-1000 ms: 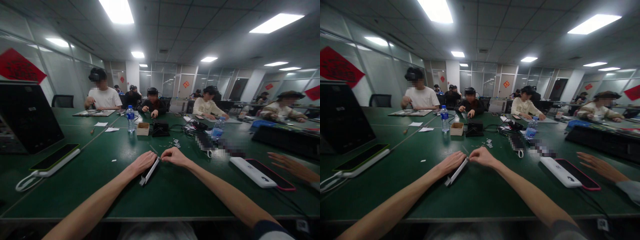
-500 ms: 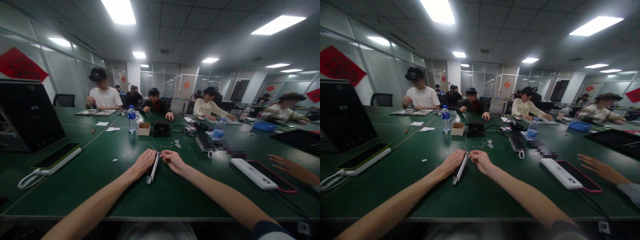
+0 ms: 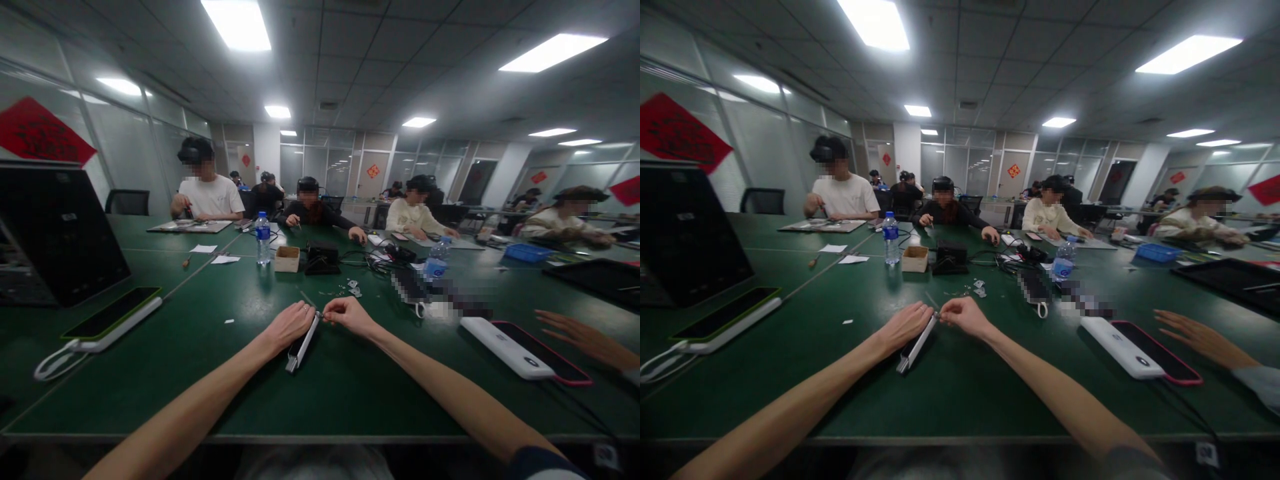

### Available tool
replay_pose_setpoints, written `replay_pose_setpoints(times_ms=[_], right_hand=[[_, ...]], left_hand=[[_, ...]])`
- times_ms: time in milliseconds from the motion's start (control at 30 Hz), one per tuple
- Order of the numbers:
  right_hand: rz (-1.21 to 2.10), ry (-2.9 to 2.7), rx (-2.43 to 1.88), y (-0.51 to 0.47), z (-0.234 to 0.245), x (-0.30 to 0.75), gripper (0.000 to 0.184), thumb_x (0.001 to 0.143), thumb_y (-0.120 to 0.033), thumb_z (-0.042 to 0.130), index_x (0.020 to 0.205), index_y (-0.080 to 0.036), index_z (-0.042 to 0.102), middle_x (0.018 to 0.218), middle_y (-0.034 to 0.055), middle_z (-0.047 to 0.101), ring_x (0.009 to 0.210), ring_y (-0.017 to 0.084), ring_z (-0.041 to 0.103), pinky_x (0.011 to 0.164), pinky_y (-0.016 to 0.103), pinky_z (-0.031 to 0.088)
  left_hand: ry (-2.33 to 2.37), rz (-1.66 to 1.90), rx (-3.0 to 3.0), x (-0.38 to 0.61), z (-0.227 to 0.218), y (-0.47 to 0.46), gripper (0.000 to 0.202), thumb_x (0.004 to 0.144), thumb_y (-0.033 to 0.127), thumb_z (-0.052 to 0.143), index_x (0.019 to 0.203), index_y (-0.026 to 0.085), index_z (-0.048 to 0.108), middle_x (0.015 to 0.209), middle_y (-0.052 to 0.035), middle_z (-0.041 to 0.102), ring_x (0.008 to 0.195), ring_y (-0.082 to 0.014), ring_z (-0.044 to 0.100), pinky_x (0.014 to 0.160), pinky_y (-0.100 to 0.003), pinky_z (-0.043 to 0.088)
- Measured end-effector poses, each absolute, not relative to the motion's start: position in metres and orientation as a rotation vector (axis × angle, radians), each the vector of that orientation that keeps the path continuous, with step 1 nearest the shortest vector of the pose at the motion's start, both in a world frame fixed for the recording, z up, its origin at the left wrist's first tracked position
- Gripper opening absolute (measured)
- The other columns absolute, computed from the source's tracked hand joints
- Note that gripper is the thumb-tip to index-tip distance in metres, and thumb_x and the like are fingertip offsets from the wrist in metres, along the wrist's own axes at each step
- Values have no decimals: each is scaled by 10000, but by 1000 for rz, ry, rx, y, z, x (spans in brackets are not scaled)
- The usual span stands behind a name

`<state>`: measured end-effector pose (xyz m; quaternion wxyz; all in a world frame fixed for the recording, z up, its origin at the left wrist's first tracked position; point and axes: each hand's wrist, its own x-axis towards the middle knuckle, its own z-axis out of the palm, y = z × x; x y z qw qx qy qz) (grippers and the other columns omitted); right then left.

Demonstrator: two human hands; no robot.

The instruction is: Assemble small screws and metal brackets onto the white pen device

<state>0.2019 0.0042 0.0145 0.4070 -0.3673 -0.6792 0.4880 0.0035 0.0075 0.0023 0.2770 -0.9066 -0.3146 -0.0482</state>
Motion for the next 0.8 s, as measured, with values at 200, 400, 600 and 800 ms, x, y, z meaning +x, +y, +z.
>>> replay_pose_setpoints(times_ms=[200, 400, 600, 800], right_hand=[[1220, -1853, -905, 8, 28, 209, 219, 629, -317, 747, 744, -139, 692, 658, 14, 676, 604, 117, 580, 604, 244, 440], [1521, -1371, -916, 5, 14, 197, 295, 538, -317, 818, 692, -129, 650, 638, 17, 658, 543, 86, 531, 529, 212, 398], [1639, -962, -905, -2, 7, 181, 117, 646, -95, 724, 717, -112, 633, 674, 26, 636, 522, 58, 511, 500, 172, 406], [1720, -665, -896, -9, 13, 172, 151, 756, 18, 564, 727, -128, 589, 691, 22, 592, 499, 54, 494, 463, 157, 435]], left_hand=[[-844, -220, -2482, 6, 13, 1, 127, 948, 114, 382, 979, 113, 505, 868, -73, 595, 816, -207, 557, 705, -314, 424], [-912, -259, -2462, 5, 10, 2, 125, 939, 84, 379, 970, 115, 495, 895, -83, 592, 839, -210, 558, 731, -320, 422], [-972, -253, -2400, 6, 8, 1, 123, 918, 58, 398, 972, 109, 497, 923, -96, 584, 855, -222, 553, 723, -324, 423], [-1016, -268, -2372, 12, 12, -5, 171, 913, 33, 354, 976, 105, 496, 944, -123, 583, 858, -240, 548, 715, -343, 419]])
